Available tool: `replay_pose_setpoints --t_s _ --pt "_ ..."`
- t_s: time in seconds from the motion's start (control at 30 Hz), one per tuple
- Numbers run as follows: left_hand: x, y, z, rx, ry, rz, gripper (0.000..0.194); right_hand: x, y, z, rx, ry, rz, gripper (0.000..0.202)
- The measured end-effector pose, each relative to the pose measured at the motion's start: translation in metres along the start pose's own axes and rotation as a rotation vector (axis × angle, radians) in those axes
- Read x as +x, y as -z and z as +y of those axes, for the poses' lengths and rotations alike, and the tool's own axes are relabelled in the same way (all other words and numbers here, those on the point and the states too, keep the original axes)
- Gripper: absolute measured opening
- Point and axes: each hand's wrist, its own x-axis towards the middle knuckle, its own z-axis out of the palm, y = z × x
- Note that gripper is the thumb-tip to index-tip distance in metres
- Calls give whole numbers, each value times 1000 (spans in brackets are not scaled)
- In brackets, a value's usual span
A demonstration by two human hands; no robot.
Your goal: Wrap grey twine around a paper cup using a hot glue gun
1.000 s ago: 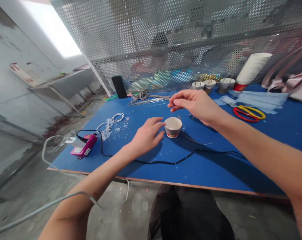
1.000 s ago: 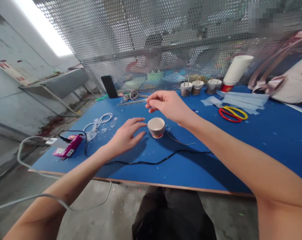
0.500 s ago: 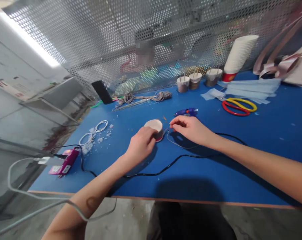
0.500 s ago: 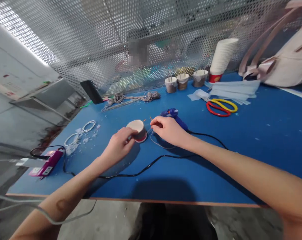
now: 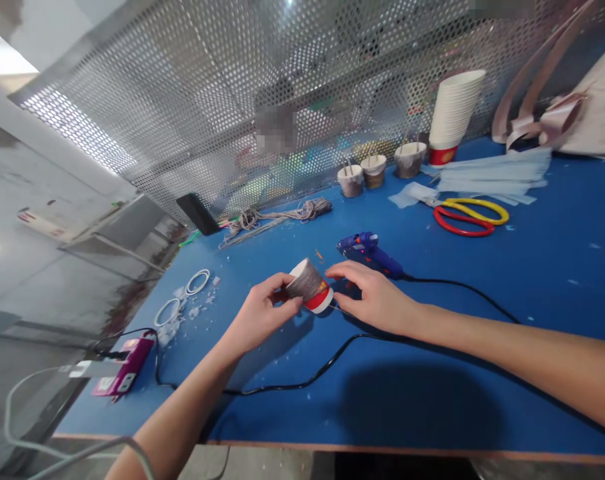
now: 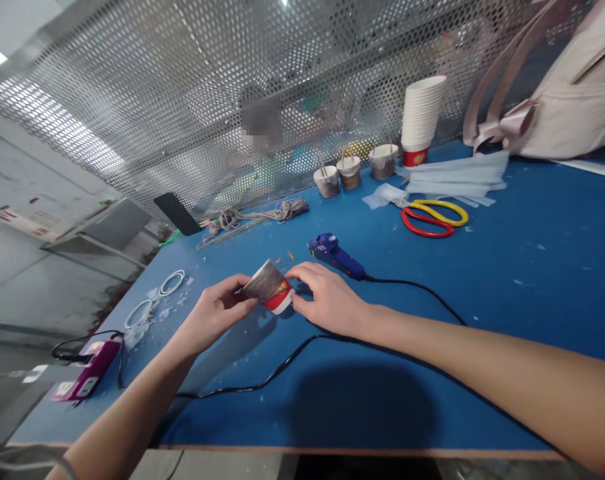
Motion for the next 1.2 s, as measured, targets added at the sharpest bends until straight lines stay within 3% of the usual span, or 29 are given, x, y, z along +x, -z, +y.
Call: replay_pose_setpoints --t_s 0.2,0.33,0.5,0.7,0.9,1.03,1.2 --pt "-8 -5 -5 55 -33 39 17 -1 -8 -4 85 -173 -65 35" --pt "-11 -8 -8 68 -32 86 13 0 -7 -10 141 -293 -107 27" --pt "-13 -9 -7 60 -32 110 11 0 -6 -10 159 -246 -55 8" --pt "-15 -11 -5 72 -51 134 8 -3 -5 -11 168 -259 -11 6" --pt "-15 -16 -11 187 -139 275 6 -11 -6 -28 283 -366 -104 5" --pt "-17 -20 -16 202 -157 319 7 -24 -12 -35 149 -175 -199 8" --pt "-16 -24 -24 80 -132 340 10 -39 -13 -46 -280 372 -346 18"
